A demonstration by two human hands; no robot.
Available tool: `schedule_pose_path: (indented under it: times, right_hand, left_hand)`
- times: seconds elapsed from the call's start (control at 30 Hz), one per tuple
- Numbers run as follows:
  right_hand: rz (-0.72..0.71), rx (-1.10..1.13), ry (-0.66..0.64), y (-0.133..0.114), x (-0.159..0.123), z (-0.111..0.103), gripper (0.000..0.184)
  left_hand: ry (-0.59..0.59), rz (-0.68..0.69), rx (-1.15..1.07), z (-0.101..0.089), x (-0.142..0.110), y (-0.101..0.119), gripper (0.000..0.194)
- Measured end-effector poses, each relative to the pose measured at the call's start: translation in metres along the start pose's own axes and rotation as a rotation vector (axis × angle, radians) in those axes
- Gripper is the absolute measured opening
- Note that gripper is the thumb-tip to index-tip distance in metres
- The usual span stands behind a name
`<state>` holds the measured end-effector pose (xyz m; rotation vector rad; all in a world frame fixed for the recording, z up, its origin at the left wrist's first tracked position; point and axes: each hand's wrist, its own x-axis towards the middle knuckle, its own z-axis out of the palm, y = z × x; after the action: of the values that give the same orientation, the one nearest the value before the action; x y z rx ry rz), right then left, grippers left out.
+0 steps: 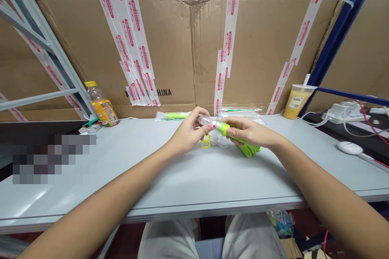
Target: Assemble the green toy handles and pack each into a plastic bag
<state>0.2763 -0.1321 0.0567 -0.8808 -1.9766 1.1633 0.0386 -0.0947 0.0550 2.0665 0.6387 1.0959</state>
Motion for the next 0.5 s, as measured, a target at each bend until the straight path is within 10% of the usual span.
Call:
schedule_pose_path:
  times: [0.17,0.33,0.5]
  right_hand:
    - [-0.021,-0.143,0.054,0.002,0.002,-0.002,0.039]
    - [-0.107,-0.309,0.139,0.002,0.005,0.004,0.037]
    - [-0.175,-0.572,0.185,-0.003,0.003,0.012,0.038]
  left_hand:
    - [-0.071,0.036,0.040,-0.003,0.001,0.001,0.030]
    - [0.149,-0.124,0.176,0.001,0.002,0.004,0.043]
    - [-0.007,-0.165,0.341,-0.009,0.004,0.004,0.050]
